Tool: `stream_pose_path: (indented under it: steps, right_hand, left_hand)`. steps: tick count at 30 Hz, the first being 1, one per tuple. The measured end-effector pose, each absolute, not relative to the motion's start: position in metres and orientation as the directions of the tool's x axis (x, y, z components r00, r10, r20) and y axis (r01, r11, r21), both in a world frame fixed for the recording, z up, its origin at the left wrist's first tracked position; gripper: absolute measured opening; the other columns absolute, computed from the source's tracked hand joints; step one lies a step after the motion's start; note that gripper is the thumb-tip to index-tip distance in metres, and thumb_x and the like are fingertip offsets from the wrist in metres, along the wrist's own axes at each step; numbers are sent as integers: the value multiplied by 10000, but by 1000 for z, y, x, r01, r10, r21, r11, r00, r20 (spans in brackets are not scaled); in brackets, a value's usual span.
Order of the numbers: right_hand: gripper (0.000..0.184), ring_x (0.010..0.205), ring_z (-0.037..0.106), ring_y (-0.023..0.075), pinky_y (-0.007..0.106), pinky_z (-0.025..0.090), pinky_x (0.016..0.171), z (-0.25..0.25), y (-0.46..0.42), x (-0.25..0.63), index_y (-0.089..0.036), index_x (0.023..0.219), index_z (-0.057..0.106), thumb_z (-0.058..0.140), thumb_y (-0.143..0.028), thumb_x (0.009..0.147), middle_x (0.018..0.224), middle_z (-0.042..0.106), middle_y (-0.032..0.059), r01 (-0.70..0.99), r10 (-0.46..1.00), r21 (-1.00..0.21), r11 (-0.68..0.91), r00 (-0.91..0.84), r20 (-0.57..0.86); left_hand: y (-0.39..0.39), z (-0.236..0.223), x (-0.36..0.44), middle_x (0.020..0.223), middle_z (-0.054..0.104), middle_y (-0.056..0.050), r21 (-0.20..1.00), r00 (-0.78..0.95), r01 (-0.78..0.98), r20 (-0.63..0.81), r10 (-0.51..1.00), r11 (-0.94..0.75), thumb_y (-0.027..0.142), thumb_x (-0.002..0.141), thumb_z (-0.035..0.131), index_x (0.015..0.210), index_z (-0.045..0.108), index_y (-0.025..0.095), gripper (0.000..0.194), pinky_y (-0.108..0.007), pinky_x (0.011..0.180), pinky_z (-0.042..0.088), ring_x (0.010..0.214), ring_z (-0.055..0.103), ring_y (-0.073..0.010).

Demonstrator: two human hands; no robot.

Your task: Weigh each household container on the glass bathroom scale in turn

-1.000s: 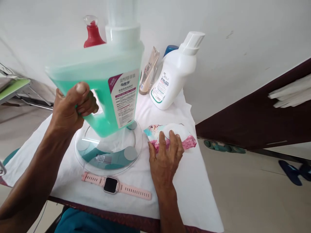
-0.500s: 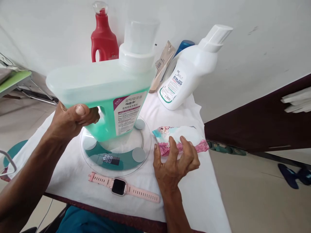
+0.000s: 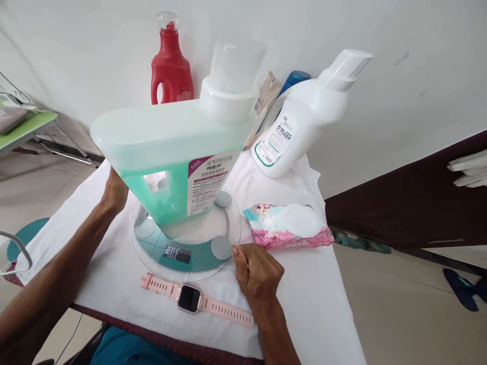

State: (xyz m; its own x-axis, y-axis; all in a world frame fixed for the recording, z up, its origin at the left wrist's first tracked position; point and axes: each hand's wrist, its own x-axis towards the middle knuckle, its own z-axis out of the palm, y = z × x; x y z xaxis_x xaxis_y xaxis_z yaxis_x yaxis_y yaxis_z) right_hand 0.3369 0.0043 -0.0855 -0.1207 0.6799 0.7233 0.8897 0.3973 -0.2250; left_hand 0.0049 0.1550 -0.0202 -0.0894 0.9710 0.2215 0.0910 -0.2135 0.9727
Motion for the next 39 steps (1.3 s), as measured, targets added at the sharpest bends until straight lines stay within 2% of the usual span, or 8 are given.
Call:
stream_pose_path:
  steps: [5,9,12,16,20,27,35,39]
  right_hand:
    - [556,569,623,141,267,430,574,-89,4,338,-200,717,693,446,-412,1168,619,684,45,894,735,-268,359,-94,672]
    - [645,556,612,133,257,398,551,-91,2,336,-198,700,685,378,-497,1182,645,708,56,924,764,-271,269,-34,645]
    - [670,516,561,122,253,371,532,-94,1,335,-197,674,646,351,-514,1186,619,679,41,929,796,-279,244,-27,604]
    - [612,517,558,111,245,368,537,-92,2,334,-188,712,649,384,-464,1190,645,688,28,910,788,-297,290,-51,613]
    - [608,525,569,123,251,378,545,-85,2,329,-199,732,640,367,-495,1187,613,649,12,883,817,-389,262,11,576]
    - [680,502,571,149,277,389,532,-77,2,324,-220,692,613,333,-626,1161,584,637,17,851,874,-503,150,123,470]
    - [659,485,564,136,279,399,544,-70,4,323,-218,679,598,376,-617,1155,577,635,7,831,879,-541,128,157,449]
    - [654,536,617,164,294,417,567,-70,4,324,-215,736,651,356,-625,1151,622,685,35,827,877,-550,115,176,448]
  left_hand:
    - [156,-56,4,1208,840,-174,989,-9,68,136,991,-135,792,987,546,1113,813,163,695,-505,1085,604,1168,763,-365]
    - [160,-69,7,1207,851,-154,994,64,-65,86,994,-82,782,969,573,1207,830,178,698,-513,1147,580,1249,756,-381]
    - [164,-77,6,1211,854,-149,982,74,-170,97,992,-83,782,963,548,1262,832,178,732,-526,1175,564,1295,744,-393]
    - [164,-81,6,1287,841,-144,972,98,-202,141,985,-119,771,981,548,1333,815,172,743,-523,1221,533,1341,728,-389]
    - [163,-77,10,1268,846,-143,978,77,-183,111,991,-95,843,986,462,1293,825,182,814,-515,1187,565,1321,744,-382]
    - [159,-75,13,1125,860,-137,984,38,-155,89,995,-82,846,913,521,1133,847,218,741,-541,1069,619,1206,778,-369]
    - [153,-76,17,1085,846,-114,987,-23,-134,85,996,-87,822,939,492,1044,849,234,695,-518,1062,612,1158,764,-349]
    - [147,-75,18,1079,836,-109,989,-49,-108,96,994,-101,823,951,480,1040,838,240,690,-507,1084,606,1147,758,-349]
